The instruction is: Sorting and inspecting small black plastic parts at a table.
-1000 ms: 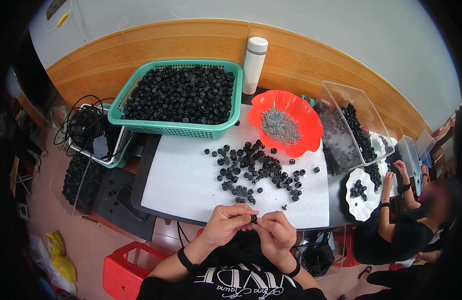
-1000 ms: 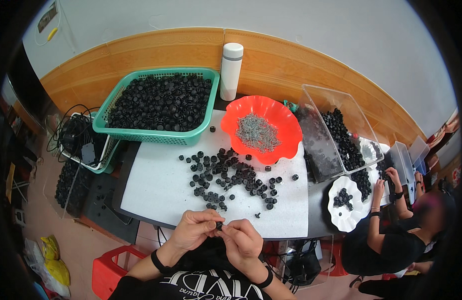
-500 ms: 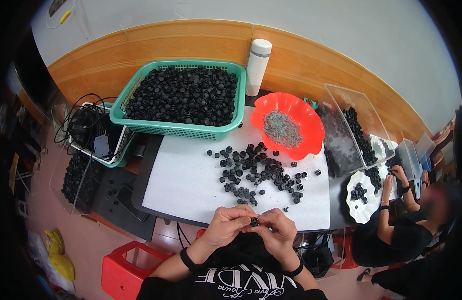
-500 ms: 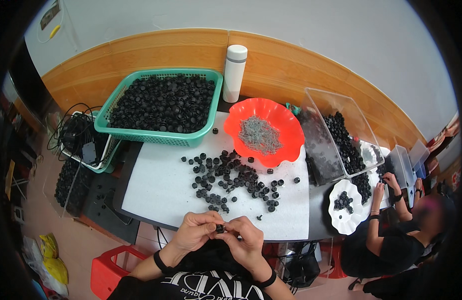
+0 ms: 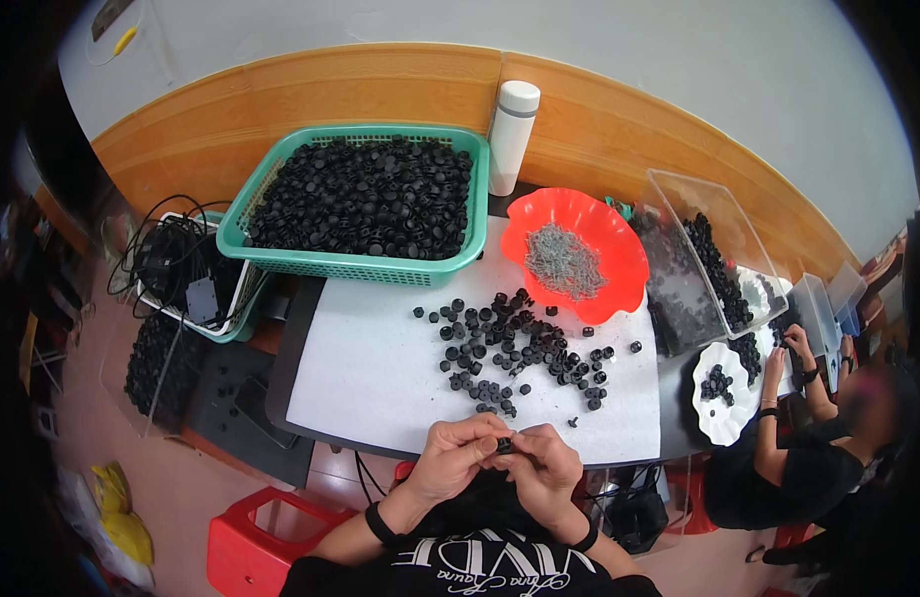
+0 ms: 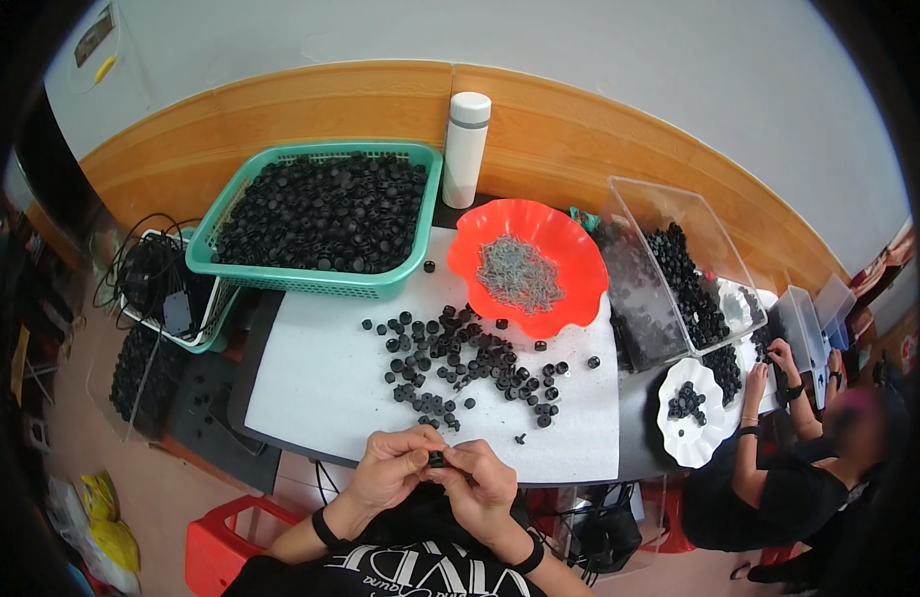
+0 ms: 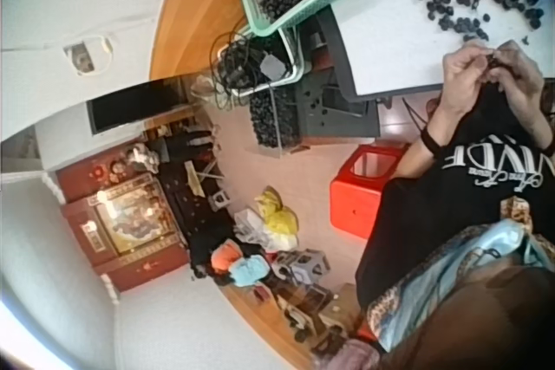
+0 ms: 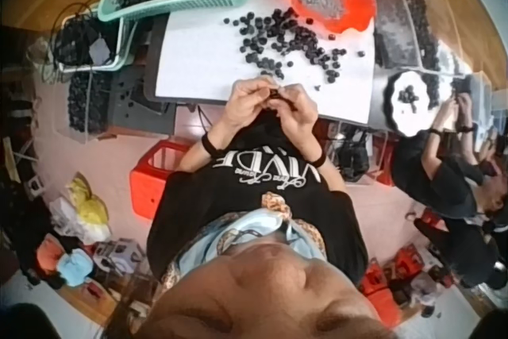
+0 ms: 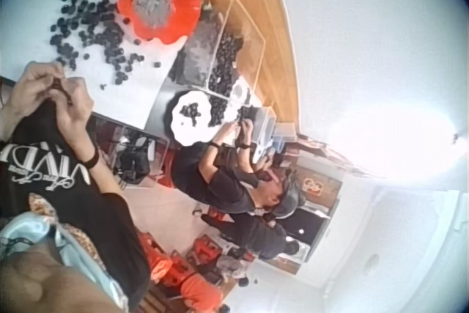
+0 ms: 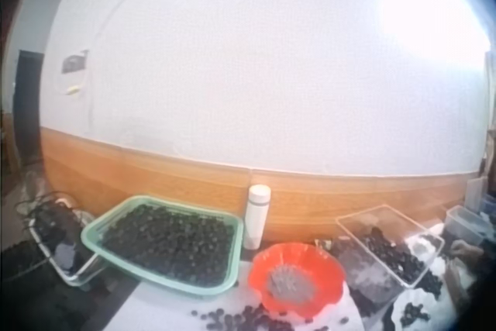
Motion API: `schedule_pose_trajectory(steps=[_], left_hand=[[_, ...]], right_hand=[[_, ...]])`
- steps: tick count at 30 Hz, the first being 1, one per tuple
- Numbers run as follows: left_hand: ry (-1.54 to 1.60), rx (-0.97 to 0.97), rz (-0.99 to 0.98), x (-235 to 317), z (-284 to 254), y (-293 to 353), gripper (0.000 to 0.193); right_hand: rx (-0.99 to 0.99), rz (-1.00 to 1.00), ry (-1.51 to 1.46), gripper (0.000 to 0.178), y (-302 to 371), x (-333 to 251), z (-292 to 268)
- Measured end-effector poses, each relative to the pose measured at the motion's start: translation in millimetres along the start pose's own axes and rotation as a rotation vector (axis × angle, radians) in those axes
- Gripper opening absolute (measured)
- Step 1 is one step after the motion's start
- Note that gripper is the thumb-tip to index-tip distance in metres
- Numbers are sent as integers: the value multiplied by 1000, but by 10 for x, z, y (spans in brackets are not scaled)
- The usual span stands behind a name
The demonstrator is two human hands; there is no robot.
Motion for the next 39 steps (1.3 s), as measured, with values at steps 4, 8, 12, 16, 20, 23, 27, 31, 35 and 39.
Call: schedule_pose_trajectory(steps=[4, 8, 12, 16, 20, 23, 27, 31, 35, 39], left_hand=[[-18, 0, 7, 8, -19, 6, 23], [5, 3, -6, 8, 5, -6, 23], [-39, 29, 6, -2, -45, 22, 22], [-33, 11, 23, 7, -23, 6, 22], [0, -3, 26, 26, -5, -5, 22], [20, -4, 21, 22, -21, -9, 21], [48, 45, 4, 10, -44, 10, 22], [20, 36, 24, 13, -43, 16, 22], [21, 39, 36, 19, -64, -9, 20], [31, 35, 24, 37, -41, -28, 21]], right_hand=[[-4, 25, -87, 22, -9, -15, 20], [1, 25, -117, 22, 6, 8, 28], [8, 88, -197, 22, 20, 32, 63], [33, 110, -264, 23, 47, 69, 83], [13, 73, -255, 25, 20, 69, 79], [-6, 37, -236, 25, 10, 89, 80], [10, -19, -196, 25, 2, 97, 106], [31, -79, -65, 28, -19, 102, 99], [37, -99, -79, 29, -64, 106, 86], [-61, -65, -10, 31, -187, -44, 29]])
Point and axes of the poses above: each hand's wrist, its own y-axis away from the middle knuckle, its own z-axis out of the palm, x = y × z, the point moved 5 cm from there along -y, towards the middle knuckle, and after that the axes turned 9 degrees about y, right-handed, at the moved point
